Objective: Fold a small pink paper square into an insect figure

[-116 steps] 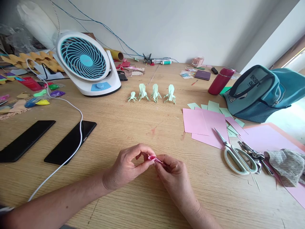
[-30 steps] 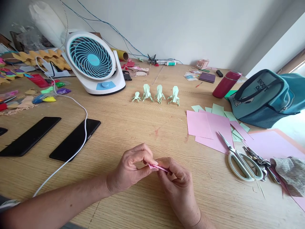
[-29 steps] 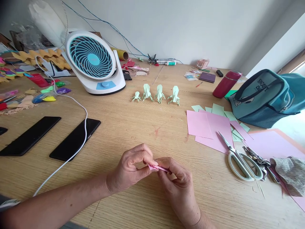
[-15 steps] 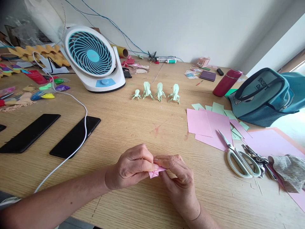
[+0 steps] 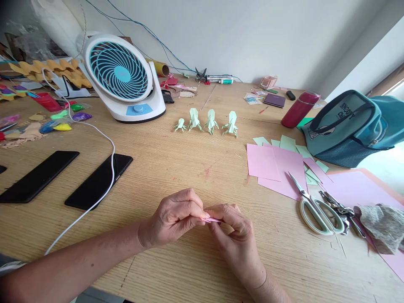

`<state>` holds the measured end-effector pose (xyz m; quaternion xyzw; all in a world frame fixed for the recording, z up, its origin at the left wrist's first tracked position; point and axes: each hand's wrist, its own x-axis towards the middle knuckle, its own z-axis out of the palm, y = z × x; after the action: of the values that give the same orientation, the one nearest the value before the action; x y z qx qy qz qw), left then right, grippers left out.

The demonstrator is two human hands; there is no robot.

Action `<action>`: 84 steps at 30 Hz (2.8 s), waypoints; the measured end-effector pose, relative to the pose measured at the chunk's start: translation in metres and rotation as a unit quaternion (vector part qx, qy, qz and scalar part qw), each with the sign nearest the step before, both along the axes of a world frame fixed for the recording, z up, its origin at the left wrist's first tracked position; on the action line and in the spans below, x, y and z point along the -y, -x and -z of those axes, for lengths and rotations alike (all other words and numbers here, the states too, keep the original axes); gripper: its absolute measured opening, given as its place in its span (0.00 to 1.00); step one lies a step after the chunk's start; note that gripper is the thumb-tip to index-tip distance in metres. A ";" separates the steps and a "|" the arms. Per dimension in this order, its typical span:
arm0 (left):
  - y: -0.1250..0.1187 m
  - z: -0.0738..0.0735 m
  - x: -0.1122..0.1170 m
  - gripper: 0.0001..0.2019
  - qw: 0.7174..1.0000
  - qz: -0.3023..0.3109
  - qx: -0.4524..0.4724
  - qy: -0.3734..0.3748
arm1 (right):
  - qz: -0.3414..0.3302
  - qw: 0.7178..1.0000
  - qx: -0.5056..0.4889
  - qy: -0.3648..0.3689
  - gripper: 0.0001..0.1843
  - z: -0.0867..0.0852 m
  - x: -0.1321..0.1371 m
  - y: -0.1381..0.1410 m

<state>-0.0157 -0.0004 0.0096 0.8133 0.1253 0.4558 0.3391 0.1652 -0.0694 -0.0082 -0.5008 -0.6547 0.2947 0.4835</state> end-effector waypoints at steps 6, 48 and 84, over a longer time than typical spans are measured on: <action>-0.006 -0.001 -0.001 0.12 0.983 -0.036 -0.023 0.180 | 0.012 0.981 -0.076 0.180 0.14 -0.001 -0.004 0.002; -0.012 0.005 -0.002 0.12 0.938 -0.022 -0.017 0.346 | -0.010 0.981 0.006 0.195 0.17 -0.009 -0.003 0.009; -0.014 0.013 -0.002 0.13 0.927 -0.012 0.010 0.374 | 0.003 0.983 -0.011 0.185 0.15 -0.010 -0.005 0.010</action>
<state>-0.0018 0.0019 -0.0034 0.6214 0.2933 0.3879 0.6143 0.1555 -0.0643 0.0015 -0.5804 -0.5818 0.4143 0.3911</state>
